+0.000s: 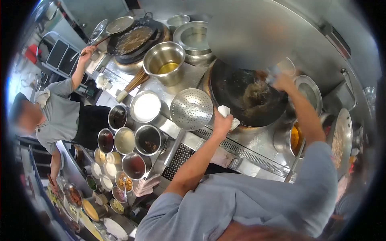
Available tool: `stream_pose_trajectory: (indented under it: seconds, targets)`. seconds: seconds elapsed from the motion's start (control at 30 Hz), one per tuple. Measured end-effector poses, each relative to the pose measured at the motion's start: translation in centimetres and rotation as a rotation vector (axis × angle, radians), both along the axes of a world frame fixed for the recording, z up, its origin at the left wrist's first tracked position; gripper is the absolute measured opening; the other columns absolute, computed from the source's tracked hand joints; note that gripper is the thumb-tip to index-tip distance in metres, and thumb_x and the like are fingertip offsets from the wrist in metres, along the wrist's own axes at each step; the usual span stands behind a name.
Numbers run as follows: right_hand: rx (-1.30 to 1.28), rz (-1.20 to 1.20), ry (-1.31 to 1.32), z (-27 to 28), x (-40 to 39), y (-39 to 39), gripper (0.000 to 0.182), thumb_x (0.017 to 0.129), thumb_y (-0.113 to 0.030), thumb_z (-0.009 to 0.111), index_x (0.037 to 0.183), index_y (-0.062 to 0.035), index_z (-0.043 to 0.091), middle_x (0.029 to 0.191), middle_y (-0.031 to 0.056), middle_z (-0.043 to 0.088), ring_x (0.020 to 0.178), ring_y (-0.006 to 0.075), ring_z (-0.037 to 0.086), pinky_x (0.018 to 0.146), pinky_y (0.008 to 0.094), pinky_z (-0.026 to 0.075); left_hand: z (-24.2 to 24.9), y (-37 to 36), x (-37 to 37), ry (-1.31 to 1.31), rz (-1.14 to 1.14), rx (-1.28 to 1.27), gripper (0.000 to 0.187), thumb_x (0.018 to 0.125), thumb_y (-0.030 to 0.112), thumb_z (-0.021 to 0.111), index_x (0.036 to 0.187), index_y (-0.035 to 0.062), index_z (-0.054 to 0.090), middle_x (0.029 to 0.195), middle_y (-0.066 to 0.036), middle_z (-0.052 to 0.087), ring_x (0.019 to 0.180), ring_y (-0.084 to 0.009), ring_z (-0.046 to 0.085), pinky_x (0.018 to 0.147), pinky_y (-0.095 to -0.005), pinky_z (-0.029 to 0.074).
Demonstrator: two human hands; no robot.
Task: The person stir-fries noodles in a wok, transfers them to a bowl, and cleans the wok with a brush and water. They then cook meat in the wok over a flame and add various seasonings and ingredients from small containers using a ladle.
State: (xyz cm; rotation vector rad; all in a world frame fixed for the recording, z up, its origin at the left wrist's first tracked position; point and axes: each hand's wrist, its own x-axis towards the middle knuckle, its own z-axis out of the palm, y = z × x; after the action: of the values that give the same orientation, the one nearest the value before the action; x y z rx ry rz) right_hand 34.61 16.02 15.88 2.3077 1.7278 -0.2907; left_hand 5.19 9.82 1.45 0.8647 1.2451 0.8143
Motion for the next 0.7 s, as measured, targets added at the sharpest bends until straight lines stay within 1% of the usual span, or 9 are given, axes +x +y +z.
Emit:
stream_pose_trajectory:
  seconds: [0.07,0.13,0.2,0.23,0.37,0.43,0.5,0.6,0.7]
  targets:
    - [-0.039,-0.252,0.437,-1.9,-3.6,4.2,0.041,0.074,-0.028,0.062,0.107,-0.0048,0.065,0.106,0.022,0.065,0.099,0.0374,0.062,0.086,0.0433,0.049,1.3,-0.1,-0.3,-0.047,-0.007,-0.056,0.064,0.077,0.013,0.062,0.131,-0.0042,0.032,0.113,-0.023,0.055,0.092,-0.0312,0.062,0.057,-0.0381,0.055]
    - [0.272,0.006,0.174,-6.9,-7.3,3.2,0.044,0.076,-0.035,0.061,0.11,-0.0061,0.064,0.107,0.0231,0.064,0.098,0.0395,0.062,0.085,0.0448,0.049,1.2,-0.4,-0.5,0.099,-0.025,0.101,0.061,0.077,0.016,0.064,0.126,-0.0046,0.035,0.112,-0.025,0.055,0.097,-0.0346,0.061,0.069,-0.041,0.055]
    - [0.219,0.09,0.323,-8.0,-9.5,-1.0,0.048,0.078,-0.036,0.06,0.117,-0.0077,0.061,0.106,0.0233,0.064,0.102,0.04,0.06,0.088,0.0451,0.047,-3.0,0.0,1.3,0.359,0.06,0.237,0.06,0.074,0.02,0.067,0.12,-0.0041,0.037,0.11,-0.027,0.056,0.1,-0.0384,0.06,0.08,-0.0434,0.052]
    - [0.181,0.164,0.334,-8.9,-8.2,-3.1,0.053,0.079,-0.035,0.062,0.124,-0.0084,0.057,0.113,0.0238,0.061,0.107,0.0395,0.058,0.09,0.0446,0.046,0.1,-0.3,0.3,0.239,0.018,0.092,0.063,0.072,0.022,0.068,0.119,-0.0039,0.036,0.109,-0.028,0.056,0.102,-0.0419,0.059,0.09,-0.0441,0.047]
    - [-0.149,0.375,-0.012,-1.3,-3.1,-7.7,0.058,0.074,-0.03,0.068,0.126,-0.0062,0.057,0.113,0.0228,0.063,0.108,0.0369,0.06,0.094,0.0434,0.045,1.9,-0.4,-0.3,0.046,0.018,-0.06,0.055,0.075,0.017,0.064,0.117,-0.0029,0.035,0.104,-0.027,0.06,0.08,-0.0389,0.066,0.053,-0.0432,0.057]
    - [-0.039,0.433,-0.162,1.9,-1.8,-4.4,0.057,0.072,-0.03,0.07,0.122,-0.0032,0.059,0.108,0.0214,0.066,0.106,0.0365,0.061,0.094,0.0435,0.045,2.2,-0.8,-0.5,0.049,0.029,-0.037,0.061,0.077,0.017,0.062,0.125,-0.0049,0.032,0.107,-0.026,0.059,0.082,-0.038,0.066,0.05,-0.0412,0.057]
    - [-0.273,0.105,-0.098,-1.0,1.3,5.1,0.057,0.072,-0.028,0.072,0.12,-0.0012,0.06,0.11,0.0205,0.065,0.111,0.0364,0.058,0.095,0.0436,0.044,3.1,-0.9,-1.3,0.041,0.019,-0.033,0.063,0.079,0.017,0.061,0.128,-0.006,0.029,0.104,-0.027,0.06,0.077,-0.0374,0.066,0.049,-0.0411,0.056]
    - [-0.165,-0.017,0.234,2.6,-11.4,1.7,0.055,0.073,-0.026,0.071,0.12,0.0011,0.059,0.11,0.0214,0.065,0.11,0.0369,0.059,0.093,0.0453,0.045,2.6,-1.2,-0.9,0.021,0.055,-0.012,0.059,0.079,0.017,0.061,0.124,-0.0063,0.031,0.099,-0.027,0.06,0.069,-0.0368,0.066,0.048,-0.0412,0.054]
    - [-0.052,0.434,-0.116,-3.7,-11.2,-0.8,0.056,0.074,-0.022,0.071,0.121,0.0039,0.057,0.109,0.0213,0.065,0.102,0.0347,0.062,0.088,0.0445,0.047,3.1,-1.6,-1.1,0.008,0.08,-0.011,0.059,0.078,0.017,0.061,0.124,-0.0061,0.032,0.101,-0.027,0.06,0.07,-0.0371,0.065,0.049,-0.0408,0.054]
